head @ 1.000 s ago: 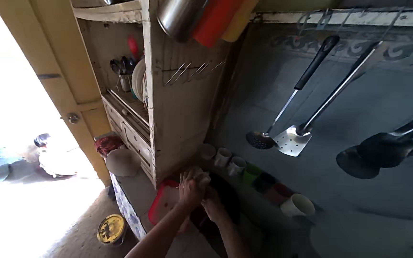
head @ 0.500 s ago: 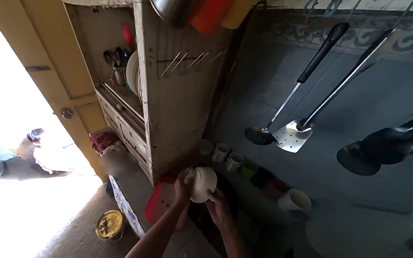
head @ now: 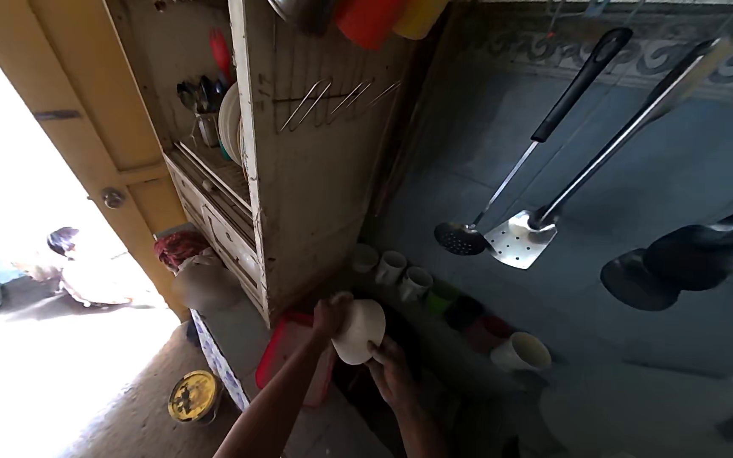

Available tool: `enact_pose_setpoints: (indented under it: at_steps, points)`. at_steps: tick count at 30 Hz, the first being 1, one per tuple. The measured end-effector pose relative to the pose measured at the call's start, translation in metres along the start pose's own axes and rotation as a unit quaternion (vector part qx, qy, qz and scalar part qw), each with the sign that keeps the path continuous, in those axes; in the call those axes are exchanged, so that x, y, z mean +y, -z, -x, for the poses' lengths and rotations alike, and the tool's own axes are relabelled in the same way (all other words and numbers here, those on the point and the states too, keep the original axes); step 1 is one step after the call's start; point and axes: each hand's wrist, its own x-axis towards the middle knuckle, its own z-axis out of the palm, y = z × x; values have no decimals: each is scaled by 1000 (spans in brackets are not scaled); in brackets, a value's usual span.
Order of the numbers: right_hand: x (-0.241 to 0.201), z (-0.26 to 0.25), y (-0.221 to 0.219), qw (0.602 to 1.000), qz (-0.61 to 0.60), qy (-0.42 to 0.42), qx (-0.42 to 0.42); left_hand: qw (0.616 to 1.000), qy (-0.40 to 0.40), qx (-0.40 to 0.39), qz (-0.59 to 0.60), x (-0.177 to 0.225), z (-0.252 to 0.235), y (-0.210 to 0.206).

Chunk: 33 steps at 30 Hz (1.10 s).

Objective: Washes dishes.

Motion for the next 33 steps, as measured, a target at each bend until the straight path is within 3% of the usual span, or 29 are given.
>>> enact_pose_setpoints:
  at_steps: [2, 4, 6, 7, 8, 9, 11, 12, 14, 15, 17, 19, 21, 22, 23, 25, 27, 28, 30, 33]
  points:
    - [1, 0, 2, 1000, 10, -3, 6, 997, -25, -20, -71, 14, 11, -3]
    - [-3, -1, 2, 999, 34, 3, 17, 973, -186, -19, -138, 12, 38, -18]
    - [-8, 2, 2, 995, 96, 7, 31, 905, -386, 9, -176, -11, 44, -37]
    - [-10, 3, 4, 993, 118, 7, 27, 880, -441, 23, -175, -17, 39, -42]
    - [-13, 3, 6, 991, 132, 4, 17, 883, -439, 18, -165, -18, 36, -41]
    - [-13, 3, 9, 990, 139, 2, -2, 912, -380, -4, -154, -12, 32, -35]
    - [-12, 4, 13, 987, 156, -3, -47, 977, -168, -70, -112, 8, 15, -17]
    - [-10, 7, 12, 986, 155, -4, -54, 990, -86, -80, -80, 14, 2, -11]
    - [-3, 11, 8, 992, 121, -3, -36, 995, -15, -74, -62, 18, -12, -9]
    - [1, 10, 6, 996, 93, 4, -12, 993, -16, -68, -92, 24, -6, -11]
    - [6, 6, 2, 998, 16, 28, 46, 978, -91, -70, -176, 33, 24, -21]
    - [8, 1, 2, 991, -81, 62, 89, 935, -258, -49, -236, 15, 52, -41]
    - [3, 0, 6, 979, -164, 65, 106, 877, -421, 38, -228, -15, 50, -58]
    - [1, 1, 8, 973, -194, 64, 111, 879, -430, 64, -196, -22, 45, -58]
    - [-1, 2, 12, 966, -225, 65, 104, 905, -394, 72, -143, -25, 39, -55]
    - [-2, 8, 15, 954, -270, 76, 105, 972, -230, 48, 8, -19, 20, -41]
    - [-2, 14, 13, 949, -285, 74, 108, 989, -75, 7, 129, -14, -3, -33]
    - [-2, 15, 13, 948, -290, 74, 109, 989, -44, 6, 145, -12, -4, -33]
    - [-5, 10, 13, 947, -288, 76, 123, 992, -84, 43, 90, -5, 16, -38]
    - [-4, 4, 22, 956, -256, 83, 121, 948, -301, 104, 24, -24, 43, -53]
